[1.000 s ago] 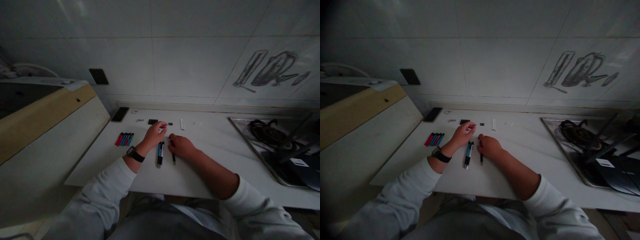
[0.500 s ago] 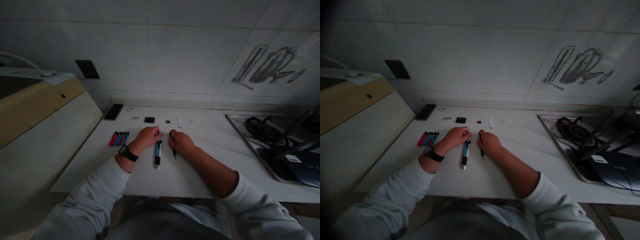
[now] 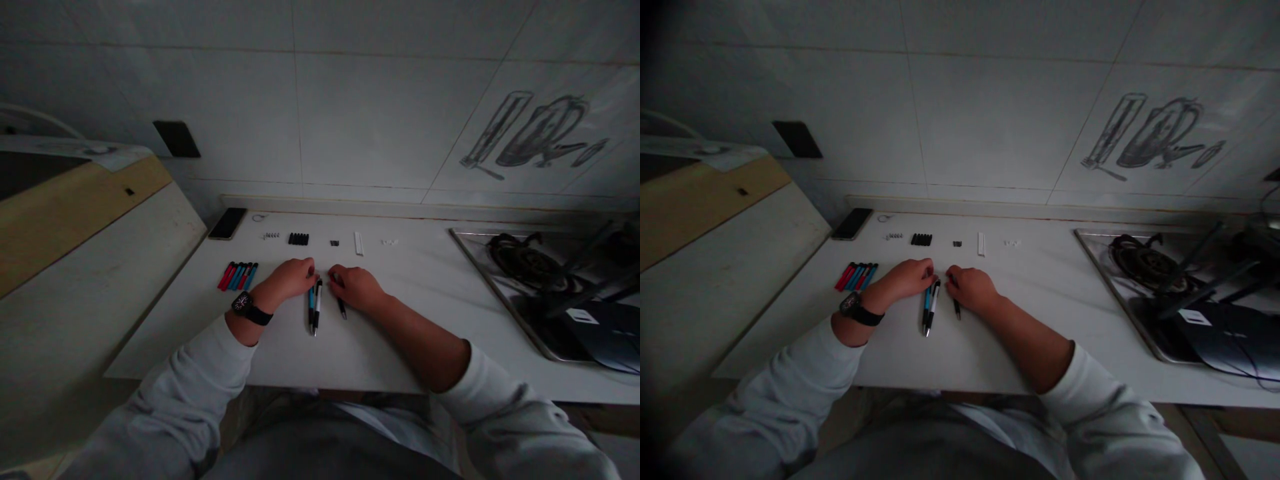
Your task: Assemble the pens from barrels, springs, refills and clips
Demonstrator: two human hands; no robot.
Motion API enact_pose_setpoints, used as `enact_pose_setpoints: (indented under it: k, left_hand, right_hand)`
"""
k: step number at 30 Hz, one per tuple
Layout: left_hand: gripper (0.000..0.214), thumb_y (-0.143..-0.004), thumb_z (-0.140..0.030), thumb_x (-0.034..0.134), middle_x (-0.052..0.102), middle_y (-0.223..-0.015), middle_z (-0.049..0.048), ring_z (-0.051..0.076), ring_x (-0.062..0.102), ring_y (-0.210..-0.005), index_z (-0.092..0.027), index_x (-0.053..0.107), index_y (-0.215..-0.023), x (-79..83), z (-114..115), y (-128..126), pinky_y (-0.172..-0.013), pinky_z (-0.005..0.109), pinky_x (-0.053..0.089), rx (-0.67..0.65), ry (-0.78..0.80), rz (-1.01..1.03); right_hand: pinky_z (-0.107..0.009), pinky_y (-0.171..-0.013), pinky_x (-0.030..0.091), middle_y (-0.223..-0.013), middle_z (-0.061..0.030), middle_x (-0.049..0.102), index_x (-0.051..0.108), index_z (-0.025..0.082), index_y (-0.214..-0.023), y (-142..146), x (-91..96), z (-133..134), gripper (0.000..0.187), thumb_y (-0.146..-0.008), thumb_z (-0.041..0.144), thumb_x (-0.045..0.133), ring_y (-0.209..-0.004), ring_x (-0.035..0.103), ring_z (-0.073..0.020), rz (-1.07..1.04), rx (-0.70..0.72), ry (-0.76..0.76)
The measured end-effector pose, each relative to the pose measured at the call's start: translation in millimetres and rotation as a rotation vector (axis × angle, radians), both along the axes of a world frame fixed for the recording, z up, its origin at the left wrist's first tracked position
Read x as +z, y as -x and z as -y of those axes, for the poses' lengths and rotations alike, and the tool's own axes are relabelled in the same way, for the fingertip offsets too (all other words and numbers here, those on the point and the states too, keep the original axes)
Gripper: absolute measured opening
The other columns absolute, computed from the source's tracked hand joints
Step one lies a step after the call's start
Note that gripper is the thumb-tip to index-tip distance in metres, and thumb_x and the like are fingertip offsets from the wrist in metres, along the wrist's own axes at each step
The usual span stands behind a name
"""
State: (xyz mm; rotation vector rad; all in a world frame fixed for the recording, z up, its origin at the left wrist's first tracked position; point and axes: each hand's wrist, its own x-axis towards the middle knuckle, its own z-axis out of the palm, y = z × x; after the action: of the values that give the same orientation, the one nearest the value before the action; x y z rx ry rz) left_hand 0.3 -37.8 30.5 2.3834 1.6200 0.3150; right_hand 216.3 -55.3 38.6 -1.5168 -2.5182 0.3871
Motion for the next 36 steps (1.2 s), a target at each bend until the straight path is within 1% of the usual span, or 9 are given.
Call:
enact_pose_setpoints:
  k: [4,9,12,15,18,22,27,32,36]
  left_hand:
    - [0.016,-0.082,-0.022,0.067,0.073,-0.080,0.0056,0.022,0.065,-0.070,-0.021,0.069,-0.098,0.9,0,1,-0.062,0.030,0.043,-0.019,-0.014,0.022]
    - [0.005,-0.079,-0.022,0.065,0.071,-0.070,0.0025,0.018,0.061,-0.060,-0.022,0.070,-0.079,5.4,-4,7,-0.056,0.027,0.041,0.014,0.057,0.129]
    - [0.012,-0.083,-0.025,0.059,0.067,-0.065,0.0005,0.014,0.058,-0.051,-0.021,0.068,-0.075,11.2,-9,13,-0.050,0.025,0.040,0.055,0.115,0.319]
    - [0.014,-0.085,-0.031,0.059,0.066,-0.067,-0.0007,0.012,0.058,-0.049,-0.020,0.065,-0.080,18.4,-17,21,-0.049,0.023,0.046,0.092,0.167,0.619]
    - [0.017,-0.085,-0.035,0.062,0.064,-0.069,0.0000,0.013,0.061,-0.054,-0.019,0.065,-0.085,22.6,-25,27,-0.050,0.023,0.052,0.155,0.155,0.897]
    - [0.021,-0.085,-0.038,0.066,0.065,-0.073,0.0019,0.014,0.063,-0.061,-0.018,0.062,-0.088,18.6,-31,27,-0.054,0.025,0.057,0.249,0.045,1.088]
    - [0.024,-0.090,-0.042,0.064,0.066,-0.080,0.0017,0.013,0.065,-0.065,-0.019,0.060,-0.094,9.8,-30,20,-0.063,0.027,0.059,0.153,0.005,1.086]
    - [0.022,-0.090,-0.039,0.067,0.072,-0.089,0.0033,0.015,0.068,-0.076,-0.020,0.068,-0.101,6.5,-21,13,-0.071,0.027,0.055,0.099,-0.110,0.817]
    - [0.021,-0.091,-0.038,0.068,0.075,-0.092,0.0035,0.017,0.068,-0.083,-0.021,0.074,-0.101,-0.2,-20,10,-0.075,0.028,0.053,0.063,-0.097,0.690]
  right_hand:
    - [-0.028,-0.065,0.039,-0.089,-0.0068,0.077,0.069,0.024,-0.122,1,-1.6,-1,0.030,-0.095,0.034,0.061,-0.078,0.068,-0.0216,-0.024,0.023,0.018]
    - [-0.027,-0.067,0.040,-0.085,-0.0039,0.076,0.068,0.025,-0.123,1,-4.3,-1,0.030,-0.096,0.032,0.061,-0.076,0.067,-0.0196,-0.119,0.081,0.056]
    - [-0.027,-0.068,0.040,-0.082,-0.0027,0.075,0.067,0.024,-0.126,1,-5.2,-2,0.031,-0.097,0.033,0.060,-0.072,0.066,-0.0179,-0.213,0.058,0.064]
    - [-0.027,-0.072,0.042,-0.083,-0.0027,0.073,0.068,0.022,-0.120,1,-5.6,-3,0.031,-0.103,0.040,0.049,-0.074,0.064,-0.0168,-0.383,0.032,0.098]
    - [-0.027,-0.075,0.046,-0.084,-0.0036,0.072,0.070,0.020,-0.107,2,-5.8,-4,0.047,-0.106,0.051,0.035,-0.077,0.063,-0.0161,-0.624,0.071,0.238]
    - [-0.027,-0.068,0.047,-0.080,-0.0040,0.069,0.068,0.018,-0.101,4,-9.6,-8,0.049,-0.101,0.058,0.041,-0.072,0.061,-0.0161,-0.828,0.066,0.412]
    - [-0.026,-0.062,0.045,-0.072,-0.0010,0.065,0.067,0.020,-0.094,-4,-23.7,-27,0.038,-0.094,0.055,0.052,-0.063,0.057,-0.0148,-0.867,-0.091,0.332]
    - [-0.026,-0.063,0.044,-0.072,-0.0011,0.065,0.068,0.020,-0.095,-20,-33.5,-47,0.043,-0.095,0.059,0.049,-0.065,0.057,-0.0154,-0.894,-0.159,0.265]
    - [-0.026,-0.057,0.039,-0.067,0.0003,0.061,0.067,0.020,-0.087,-27,-35.8,-54,0.045,-0.096,0.060,0.047,-0.059,0.052,-0.0145,-0.865,-0.161,0.254]
